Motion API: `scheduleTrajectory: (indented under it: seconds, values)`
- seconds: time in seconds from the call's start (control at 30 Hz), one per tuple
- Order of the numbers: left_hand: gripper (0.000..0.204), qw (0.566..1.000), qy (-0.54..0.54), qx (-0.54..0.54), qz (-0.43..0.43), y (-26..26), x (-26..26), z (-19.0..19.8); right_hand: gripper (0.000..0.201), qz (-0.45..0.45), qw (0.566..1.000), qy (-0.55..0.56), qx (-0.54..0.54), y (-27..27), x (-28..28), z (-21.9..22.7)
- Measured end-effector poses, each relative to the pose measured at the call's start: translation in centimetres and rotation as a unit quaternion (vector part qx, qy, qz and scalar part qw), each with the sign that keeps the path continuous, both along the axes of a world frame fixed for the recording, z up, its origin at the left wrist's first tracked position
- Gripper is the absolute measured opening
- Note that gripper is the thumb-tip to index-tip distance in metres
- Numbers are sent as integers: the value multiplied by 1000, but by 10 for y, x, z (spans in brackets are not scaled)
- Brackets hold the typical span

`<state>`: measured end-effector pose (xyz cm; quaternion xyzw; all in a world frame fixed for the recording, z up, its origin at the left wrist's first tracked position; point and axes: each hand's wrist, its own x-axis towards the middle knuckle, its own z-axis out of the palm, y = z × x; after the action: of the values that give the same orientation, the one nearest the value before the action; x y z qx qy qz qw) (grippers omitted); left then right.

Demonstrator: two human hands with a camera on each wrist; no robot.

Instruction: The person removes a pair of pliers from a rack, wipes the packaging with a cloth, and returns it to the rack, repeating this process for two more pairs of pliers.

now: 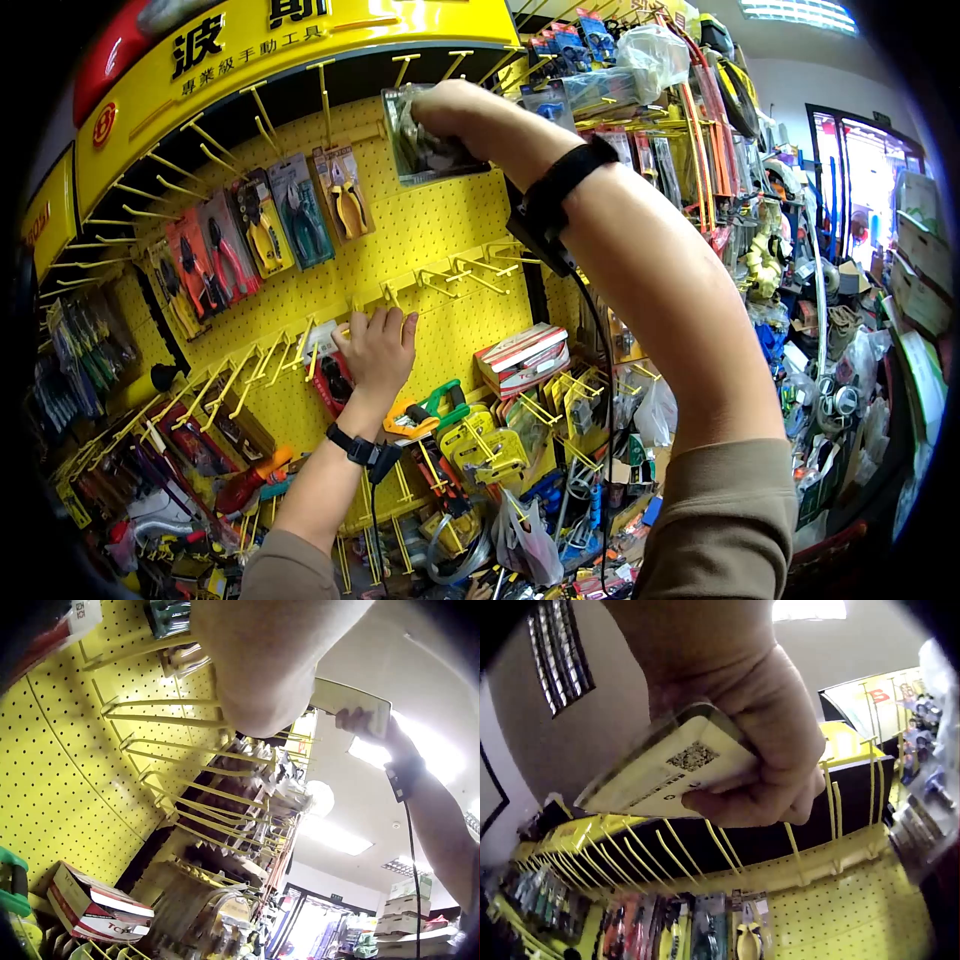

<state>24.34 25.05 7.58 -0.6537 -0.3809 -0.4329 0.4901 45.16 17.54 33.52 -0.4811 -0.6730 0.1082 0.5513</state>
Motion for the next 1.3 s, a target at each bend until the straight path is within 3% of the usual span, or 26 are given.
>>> scheduleTrajectory:
  seconds: [0.03, 0.1, 0.13, 0.27, 0.4, 0.73, 0.9, 0.97, 1.13, 1.23, 1.3]
  values:
    - [27, 1000, -4, 5, -3, 0, 0, 0, 42, -87, 982, -158, 63, 9, 4, 3]
    - [27, 1000, -4, 11, -9, 0, 1, 0, 47, -82, 984, -154, 24, -15, -4, -7]
    - [26, 1000, -10, 10, -17, 0, 1, 1, 35, -87, 988, -121, 48, -2, -5, -12]
    - [27, 999, -14, -9, -35, -4, -2, 2, 67, -101, 975, -179, 80, 54, 4, -30]
    - [22, 999, -24, 3, -49, -4, -1, 2, 81, -124, 969, -195, 83, 83, -2, -50]
    - [19, 995, -47, 8, -87, 4, -2, -5, 84, -154, 953, -261, -3, 173, -26, -35]
    - [16, 997, -40, 12, -69, 12, -3, -8, 88, -102, 961, -235, -105, 192, -51, -34]
    - [11, 997, -39, 12, -70, 16, -4, -11, 81, -99, 966, -192, -143, 203, -58, -33]
    - [2, 997, -28, 3, -71, 17, -7, -13, 82, -89, 953, -230, -176, 215, -56, -24]
    - [8, 995, -30, -3, -95, 16, -8, -12, 82, -99, 951, -223, -189, 226, -56, -24]
    - [8, 994, -31, -7, -101, 15, -9, -12, 82, -49, 954, -212, -206, 218, -55, -28]
